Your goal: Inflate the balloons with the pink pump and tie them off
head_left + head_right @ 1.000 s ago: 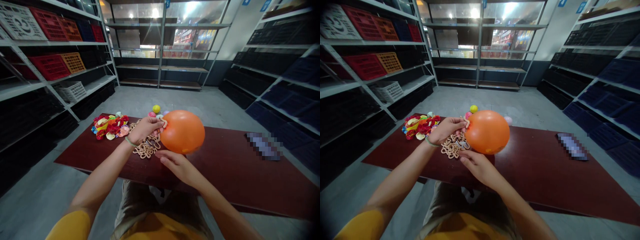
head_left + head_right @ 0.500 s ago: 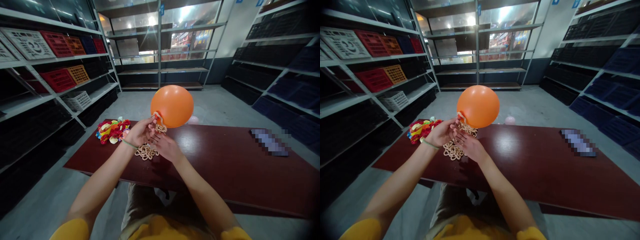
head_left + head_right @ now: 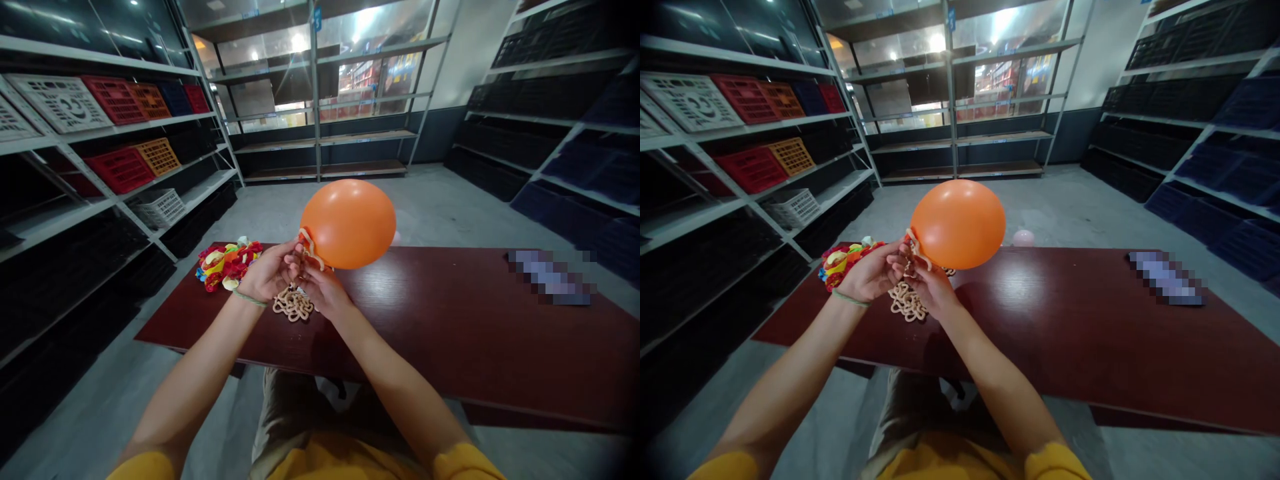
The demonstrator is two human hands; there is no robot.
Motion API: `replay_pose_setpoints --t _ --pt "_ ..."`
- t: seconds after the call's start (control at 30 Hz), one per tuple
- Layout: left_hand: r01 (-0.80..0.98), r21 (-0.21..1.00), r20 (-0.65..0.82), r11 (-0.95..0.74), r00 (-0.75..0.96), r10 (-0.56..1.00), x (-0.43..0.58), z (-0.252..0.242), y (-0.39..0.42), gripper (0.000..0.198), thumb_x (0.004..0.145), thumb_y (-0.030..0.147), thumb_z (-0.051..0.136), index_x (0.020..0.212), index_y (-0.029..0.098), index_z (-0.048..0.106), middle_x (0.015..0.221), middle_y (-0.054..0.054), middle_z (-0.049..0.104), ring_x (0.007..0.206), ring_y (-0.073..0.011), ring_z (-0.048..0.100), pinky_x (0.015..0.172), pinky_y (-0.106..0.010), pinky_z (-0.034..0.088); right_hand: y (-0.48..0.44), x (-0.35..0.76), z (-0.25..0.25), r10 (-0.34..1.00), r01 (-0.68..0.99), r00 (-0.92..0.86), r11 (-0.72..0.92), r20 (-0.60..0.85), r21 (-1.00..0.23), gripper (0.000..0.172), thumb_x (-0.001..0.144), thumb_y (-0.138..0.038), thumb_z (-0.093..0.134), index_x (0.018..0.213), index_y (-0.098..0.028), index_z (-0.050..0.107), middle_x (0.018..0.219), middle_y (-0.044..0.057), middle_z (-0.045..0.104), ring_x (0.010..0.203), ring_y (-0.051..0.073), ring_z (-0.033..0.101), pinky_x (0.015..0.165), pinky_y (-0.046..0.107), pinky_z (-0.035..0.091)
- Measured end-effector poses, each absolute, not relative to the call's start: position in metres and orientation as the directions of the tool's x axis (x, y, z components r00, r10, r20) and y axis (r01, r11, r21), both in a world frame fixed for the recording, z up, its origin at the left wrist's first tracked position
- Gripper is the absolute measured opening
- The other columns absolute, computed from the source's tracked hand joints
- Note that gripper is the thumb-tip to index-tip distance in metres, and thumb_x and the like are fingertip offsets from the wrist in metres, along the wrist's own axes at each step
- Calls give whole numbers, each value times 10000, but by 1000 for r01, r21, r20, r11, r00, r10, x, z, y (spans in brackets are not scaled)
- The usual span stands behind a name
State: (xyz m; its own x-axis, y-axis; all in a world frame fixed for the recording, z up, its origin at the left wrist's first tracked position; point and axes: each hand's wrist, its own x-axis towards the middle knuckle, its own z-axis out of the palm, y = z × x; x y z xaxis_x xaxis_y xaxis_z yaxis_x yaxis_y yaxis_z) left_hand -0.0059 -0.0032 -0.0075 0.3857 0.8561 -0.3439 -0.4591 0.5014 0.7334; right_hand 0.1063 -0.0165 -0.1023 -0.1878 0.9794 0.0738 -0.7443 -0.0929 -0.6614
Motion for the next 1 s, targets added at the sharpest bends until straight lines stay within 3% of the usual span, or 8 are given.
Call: replay_pose_setpoints --t 0.1,0.23,0.47,0.57,0.67,0.73,0.87,1.0 --pt "-433 826 -230 361 326 917 -10 -14 -2 178 886 187 667 730 103 643 602 26 549 417 0 431 412 -92 403 -28 115 -108 984 -698 -176 -128 -4 -704 243 704 -328 811 840 -225 638 692 -52 660 628 96 630 623 222 550" --pt "-386 900 -108 203 252 962 -9 -28 -1 184 804 234 756 743 93 656 641 21 589 445 1 436 432 -102 397 -44 126 -112 991 -617 -120 -118 -55 -778 351 682 -397 821 896 -217 609 675 -34 671 539 112 603 472 222 474" --pt "-324 938 -58 120 196 979 -3 -49 1 313 687 337 847 829 113 681 711 21 641 481 -16 480 489 -144 443 -54 137 -113 999 -411 48 17 -4 -912 330 760 -434 745 945 -229 564 764 -11 689 575 141 605 490 255 481" --pt "-325 938 -67 125 185 980 -3 -56 1 322 675 359 849 812 123 678 706 23 647 484 -21 489 501 -153 448 -55 143 -110 961 -38 192 211 200 -977 268 847 -425 665 1025 -253 562 798 -24 674 693 156 639 633 275 508" --pt "-320 939 -68 128 190 979 -3 -62 1 314 687 377 838 809 139 673 684 31 644 477 -33 504 504 -166 448 -54 150 -100 868 492 170 335 466 -804 310 947 -432 535 1187 -238 573 827 7 706 743 179 675 692 290 494" --pt "-305 945 -61 120 196 979 -2 -65 0 313 692 386 832 809 146 669 675 33 642 479 -40 510 506 -172 445 -50 153 -91 842 663 107 336 529 -669 367 978 -428 495 1269 -222 578 814 30 736 703 184 693 629 270 465" --pt "-262 961 -32 84 199 979 -1 -66 -3 311 716 403 813 815 146 667 685 25 643 504 -47 511 519 -173 434 -41 156 -75 837 835 -8 306 547 -457 403 989 -384 499 1357 -244 584 872 63 779 673 190 707 582 258 426" --pt "-230 972 -7 57 212 977 0 -67 -5 294 750 407 785 794 142 668 675 20 625 515 -49 503 520 -171 418 -37 157 -69 824 887 -90 322 559 -332 368 999 -338 499 1332 -237 618 897 81 785 708 195 711 603 259 406"
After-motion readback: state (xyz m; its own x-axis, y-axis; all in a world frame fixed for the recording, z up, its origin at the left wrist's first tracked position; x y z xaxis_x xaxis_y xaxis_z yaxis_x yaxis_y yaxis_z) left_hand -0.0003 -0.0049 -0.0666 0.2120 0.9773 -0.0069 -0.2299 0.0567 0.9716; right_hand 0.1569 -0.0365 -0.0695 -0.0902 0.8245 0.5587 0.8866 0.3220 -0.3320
